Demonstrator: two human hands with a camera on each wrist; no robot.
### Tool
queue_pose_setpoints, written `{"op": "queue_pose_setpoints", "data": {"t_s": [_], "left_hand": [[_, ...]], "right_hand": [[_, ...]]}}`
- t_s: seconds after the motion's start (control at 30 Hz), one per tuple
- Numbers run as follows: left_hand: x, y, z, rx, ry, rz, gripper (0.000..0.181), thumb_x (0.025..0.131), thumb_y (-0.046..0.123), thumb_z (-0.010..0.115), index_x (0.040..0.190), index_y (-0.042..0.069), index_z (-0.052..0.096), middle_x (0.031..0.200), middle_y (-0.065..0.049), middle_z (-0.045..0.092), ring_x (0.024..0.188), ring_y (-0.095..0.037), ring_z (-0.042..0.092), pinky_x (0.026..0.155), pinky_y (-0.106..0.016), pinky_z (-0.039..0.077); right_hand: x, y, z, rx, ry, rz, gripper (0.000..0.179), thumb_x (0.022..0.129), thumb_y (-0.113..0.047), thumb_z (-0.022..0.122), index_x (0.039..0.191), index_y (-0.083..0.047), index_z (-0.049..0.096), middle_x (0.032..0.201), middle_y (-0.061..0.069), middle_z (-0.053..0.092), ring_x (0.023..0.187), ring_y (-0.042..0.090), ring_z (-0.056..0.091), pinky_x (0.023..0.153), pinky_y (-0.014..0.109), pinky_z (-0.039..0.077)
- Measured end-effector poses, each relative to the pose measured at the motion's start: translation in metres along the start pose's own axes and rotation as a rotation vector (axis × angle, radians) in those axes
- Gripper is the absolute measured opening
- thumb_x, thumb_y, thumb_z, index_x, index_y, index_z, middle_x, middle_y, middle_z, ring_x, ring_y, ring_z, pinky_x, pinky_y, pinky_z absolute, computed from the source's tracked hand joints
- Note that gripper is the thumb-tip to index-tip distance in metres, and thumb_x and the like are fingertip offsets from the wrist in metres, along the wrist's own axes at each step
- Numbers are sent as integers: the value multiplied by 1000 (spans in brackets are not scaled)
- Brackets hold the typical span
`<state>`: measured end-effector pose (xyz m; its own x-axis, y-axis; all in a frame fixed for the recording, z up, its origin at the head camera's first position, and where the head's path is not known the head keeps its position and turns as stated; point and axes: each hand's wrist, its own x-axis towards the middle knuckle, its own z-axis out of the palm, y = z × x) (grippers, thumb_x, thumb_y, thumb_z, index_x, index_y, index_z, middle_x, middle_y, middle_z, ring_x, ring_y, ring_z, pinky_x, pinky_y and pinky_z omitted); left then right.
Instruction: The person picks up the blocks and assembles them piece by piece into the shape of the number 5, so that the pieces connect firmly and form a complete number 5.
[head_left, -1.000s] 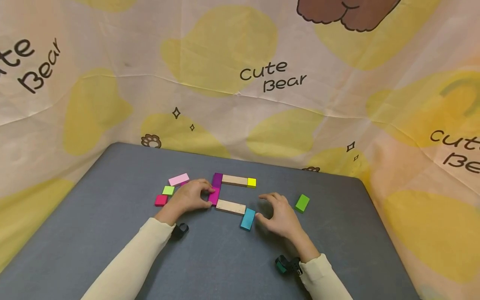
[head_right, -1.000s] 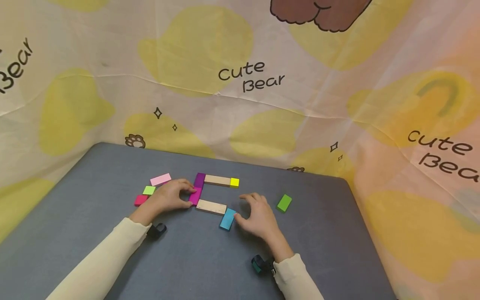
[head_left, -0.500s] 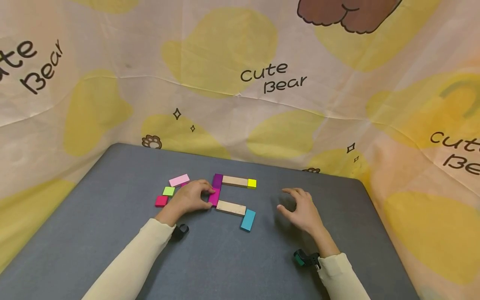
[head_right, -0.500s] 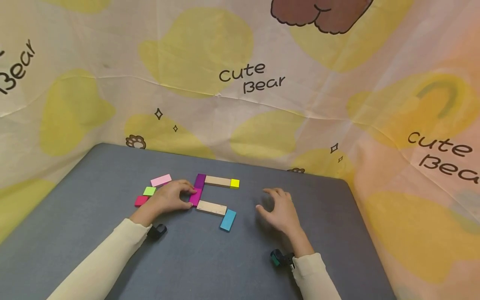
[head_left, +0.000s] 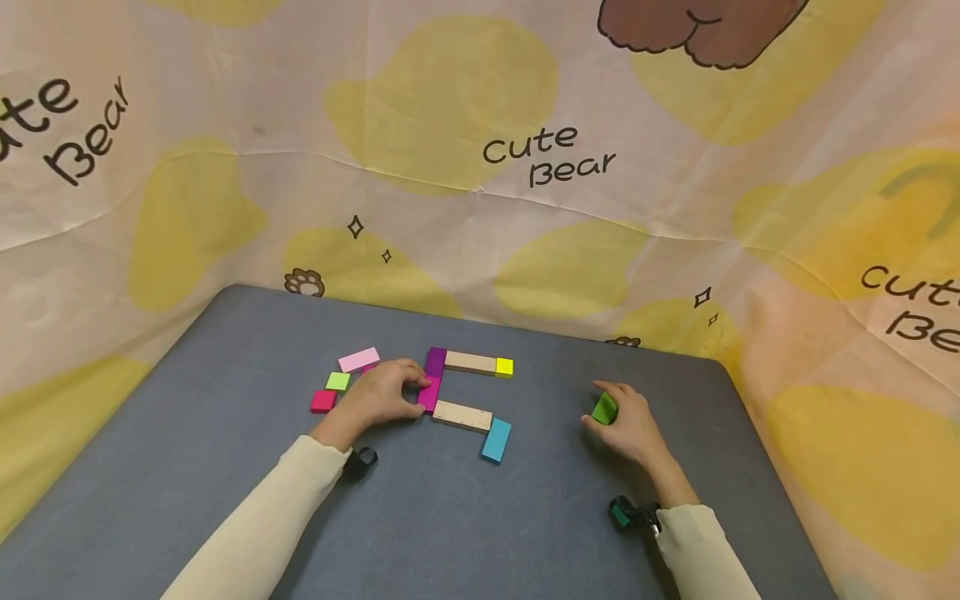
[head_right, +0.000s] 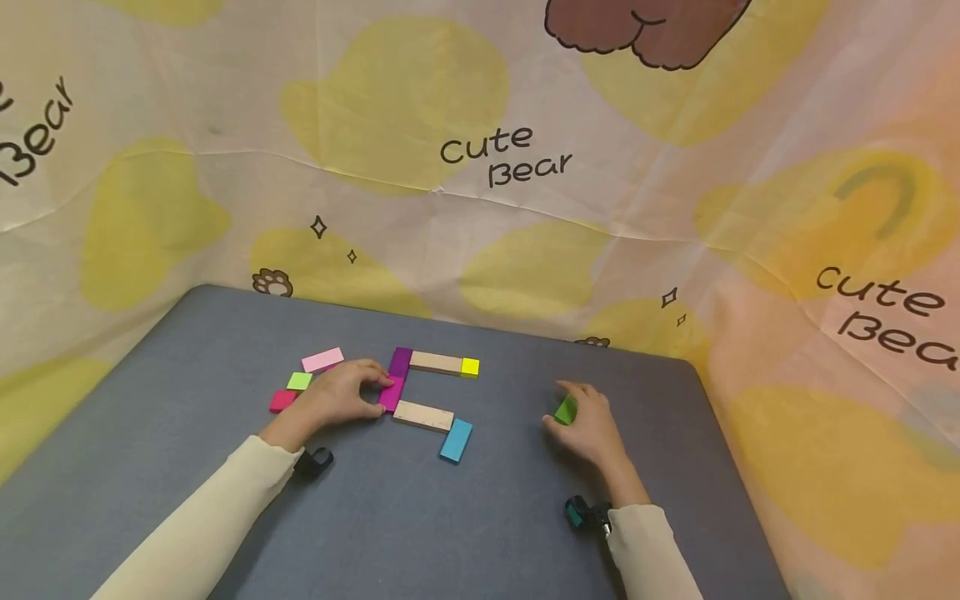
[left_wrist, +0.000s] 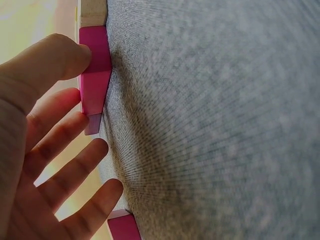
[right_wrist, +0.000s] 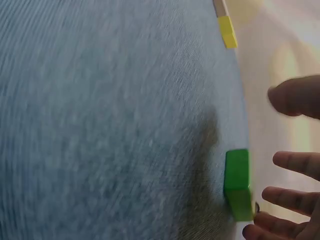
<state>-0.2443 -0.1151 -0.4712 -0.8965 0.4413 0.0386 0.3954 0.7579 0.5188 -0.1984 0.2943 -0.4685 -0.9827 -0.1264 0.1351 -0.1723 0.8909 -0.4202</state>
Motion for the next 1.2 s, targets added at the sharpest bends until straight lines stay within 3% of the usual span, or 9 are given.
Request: {"op": "queue_pose_setpoints", "data": {"t_s": [0.43,0.77,1.2], "left_hand": [[1,2,-3,0,-3,2,41,74,28,81,111,11,73,118,-3,64,114,-24,59,99,-44,48],[1,1,-2,11,2,4,41,73,27,82,110,11,73,117,-2,65,113,-23,60,97,-43,49],[0,1,-1,-11,16,12,39,72,26,82,107,11,74,113,-2,66,110,-23,61,96,-42,49]], "right_hand": [[5,13,-2,-11,-13,19,57,78,-19,73,129,1,56,126,32,53,110,48,51,82,54,44],[5,14,-1,-9,-1,30,53,77,-17,75,124,3,60,121,30,56,103,42,54,76,46,43],[-1,-1,2,16,21,-7,55,76,-21,78,122,2,60,116,23,62,94,31,58,76,42,45]]}}
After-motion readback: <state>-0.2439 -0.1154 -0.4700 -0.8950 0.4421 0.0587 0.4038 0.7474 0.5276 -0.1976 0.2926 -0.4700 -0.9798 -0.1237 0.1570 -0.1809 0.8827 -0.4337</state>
